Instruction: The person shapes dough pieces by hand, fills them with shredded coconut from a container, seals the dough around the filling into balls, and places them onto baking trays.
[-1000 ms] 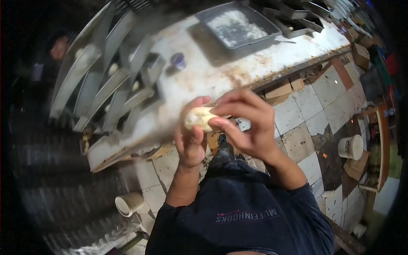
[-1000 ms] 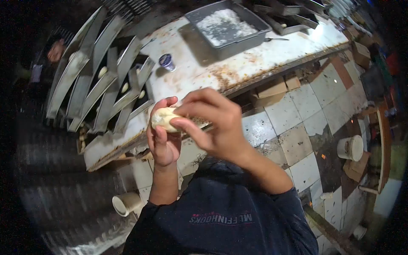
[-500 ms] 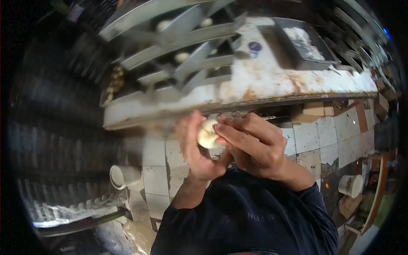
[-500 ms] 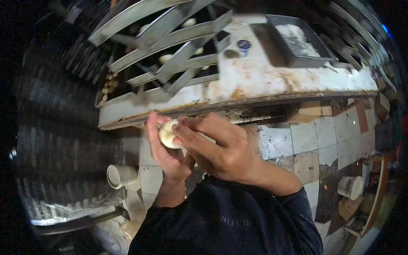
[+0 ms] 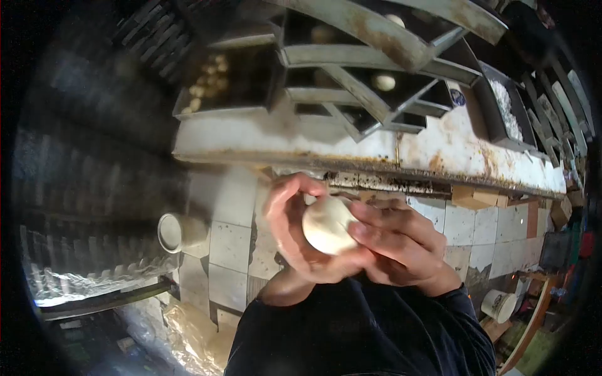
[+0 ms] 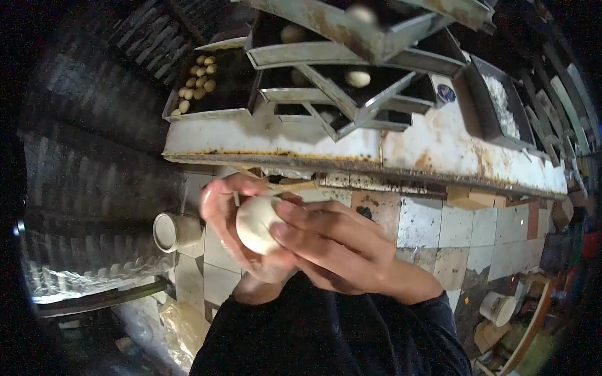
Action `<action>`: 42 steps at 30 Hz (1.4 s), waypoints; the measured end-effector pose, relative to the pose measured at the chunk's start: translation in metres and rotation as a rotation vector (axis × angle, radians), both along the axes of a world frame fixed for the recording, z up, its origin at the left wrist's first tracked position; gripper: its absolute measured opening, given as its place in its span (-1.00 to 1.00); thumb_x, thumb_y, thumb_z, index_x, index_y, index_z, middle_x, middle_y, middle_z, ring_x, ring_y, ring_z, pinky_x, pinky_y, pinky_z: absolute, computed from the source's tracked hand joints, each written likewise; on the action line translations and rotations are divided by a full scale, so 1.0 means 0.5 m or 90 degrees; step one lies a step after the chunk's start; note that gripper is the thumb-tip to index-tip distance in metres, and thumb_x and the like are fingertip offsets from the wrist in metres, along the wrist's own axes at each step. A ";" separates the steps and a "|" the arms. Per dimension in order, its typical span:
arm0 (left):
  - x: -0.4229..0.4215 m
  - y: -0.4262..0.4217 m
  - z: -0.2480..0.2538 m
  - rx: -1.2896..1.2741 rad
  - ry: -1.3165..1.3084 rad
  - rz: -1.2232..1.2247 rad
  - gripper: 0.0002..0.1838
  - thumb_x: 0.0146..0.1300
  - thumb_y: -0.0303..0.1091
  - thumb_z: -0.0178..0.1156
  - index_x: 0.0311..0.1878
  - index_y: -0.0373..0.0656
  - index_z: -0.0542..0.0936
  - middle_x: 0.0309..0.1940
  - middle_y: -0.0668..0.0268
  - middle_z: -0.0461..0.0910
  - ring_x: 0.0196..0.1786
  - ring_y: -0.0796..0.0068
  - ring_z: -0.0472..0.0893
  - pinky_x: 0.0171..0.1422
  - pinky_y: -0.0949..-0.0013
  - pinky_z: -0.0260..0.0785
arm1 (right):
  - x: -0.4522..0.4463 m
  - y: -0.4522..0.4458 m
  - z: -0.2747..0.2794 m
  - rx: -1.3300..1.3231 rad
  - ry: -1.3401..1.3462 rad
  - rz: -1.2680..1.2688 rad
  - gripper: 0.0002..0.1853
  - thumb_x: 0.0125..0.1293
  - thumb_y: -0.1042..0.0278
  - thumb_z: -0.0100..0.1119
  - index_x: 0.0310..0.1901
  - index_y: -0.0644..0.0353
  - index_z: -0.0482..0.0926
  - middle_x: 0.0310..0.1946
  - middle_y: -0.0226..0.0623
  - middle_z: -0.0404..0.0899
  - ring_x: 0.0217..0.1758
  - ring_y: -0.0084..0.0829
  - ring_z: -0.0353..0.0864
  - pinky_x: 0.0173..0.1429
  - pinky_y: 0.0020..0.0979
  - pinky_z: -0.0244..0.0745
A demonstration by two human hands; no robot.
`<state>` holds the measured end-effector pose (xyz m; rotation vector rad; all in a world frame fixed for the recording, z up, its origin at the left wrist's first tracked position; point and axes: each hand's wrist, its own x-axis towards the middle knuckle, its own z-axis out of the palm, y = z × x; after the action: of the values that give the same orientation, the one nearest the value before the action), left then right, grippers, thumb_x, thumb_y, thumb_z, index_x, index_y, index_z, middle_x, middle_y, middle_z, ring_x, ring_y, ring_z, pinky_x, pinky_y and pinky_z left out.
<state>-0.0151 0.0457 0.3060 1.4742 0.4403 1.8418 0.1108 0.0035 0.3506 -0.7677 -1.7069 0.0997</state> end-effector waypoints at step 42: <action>-0.254 0.641 -0.142 -0.255 0.706 0.031 -0.65 0.20 -0.20 0.34 0.05 -0.05 0.64 -0.32 0.22 0.66 -0.35 0.35 0.64 -0.23 0.25 0.51 | 0.248 0.597 0.387 -0.050 -0.522 -0.221 -0.40 0.46 -0.03 -0.12 0.36 0.23 0.27 0.39 0.02 0.20 0.47 -0.06 0.15 0.52 -0.09 -0.01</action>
<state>-0.1422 0.3663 0.2348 2.0600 1.2719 0.7173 0.2348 0.3022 0.5440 -1.2613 -2.3005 -0.4486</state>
